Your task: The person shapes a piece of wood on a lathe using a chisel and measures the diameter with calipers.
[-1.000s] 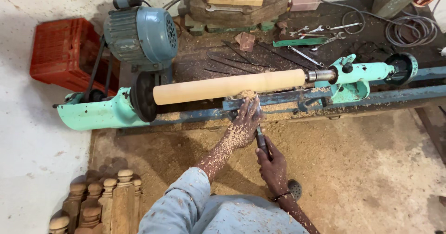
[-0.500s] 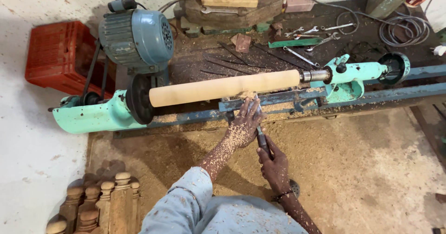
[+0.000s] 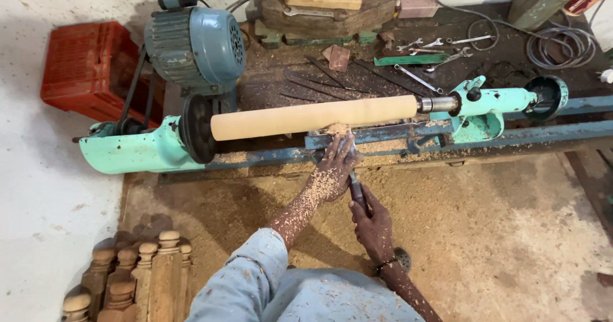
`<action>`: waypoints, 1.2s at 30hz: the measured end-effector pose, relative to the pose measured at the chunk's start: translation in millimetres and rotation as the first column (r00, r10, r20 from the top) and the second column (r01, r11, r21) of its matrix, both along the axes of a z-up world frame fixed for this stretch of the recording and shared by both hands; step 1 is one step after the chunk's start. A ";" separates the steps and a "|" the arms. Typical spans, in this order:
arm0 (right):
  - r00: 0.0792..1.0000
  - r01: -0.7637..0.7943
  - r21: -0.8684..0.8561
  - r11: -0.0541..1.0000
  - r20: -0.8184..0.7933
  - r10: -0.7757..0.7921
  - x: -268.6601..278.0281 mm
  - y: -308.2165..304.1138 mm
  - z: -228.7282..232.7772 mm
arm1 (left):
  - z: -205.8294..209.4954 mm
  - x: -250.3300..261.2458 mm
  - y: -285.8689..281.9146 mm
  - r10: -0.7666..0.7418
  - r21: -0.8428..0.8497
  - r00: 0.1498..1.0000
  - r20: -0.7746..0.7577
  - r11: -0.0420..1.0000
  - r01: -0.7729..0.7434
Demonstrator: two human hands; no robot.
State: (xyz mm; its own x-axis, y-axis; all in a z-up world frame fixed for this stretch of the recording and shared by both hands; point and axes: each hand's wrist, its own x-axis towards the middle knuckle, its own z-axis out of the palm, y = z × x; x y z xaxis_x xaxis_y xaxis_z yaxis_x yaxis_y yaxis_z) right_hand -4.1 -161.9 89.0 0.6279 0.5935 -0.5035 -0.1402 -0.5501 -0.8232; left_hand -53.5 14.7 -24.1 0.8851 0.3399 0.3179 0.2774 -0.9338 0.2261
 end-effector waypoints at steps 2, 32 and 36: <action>1.000 -0.005 0.013 1.000 -0.016 0.005 1.3 -3.0 -4.9 | 8.9 -7.5 -6.6 -0.040 -0.106 0.997 -0.069 0.994 0.032; 0.980 0.060 0.036 0.998 -0.194 -0.052 -8.7 5.0 13.8 | -83.9 11.2 20.7 -0.033 0.199 0.955 0.294 0.980 -0.028; 0.978 0.066 0.024 0.998 -0.199 -0.059 -7.0 6.3 13.5 | -60.2 5.4 18.4 0.090 0.311 0.977 -0.194 0.950 -0.026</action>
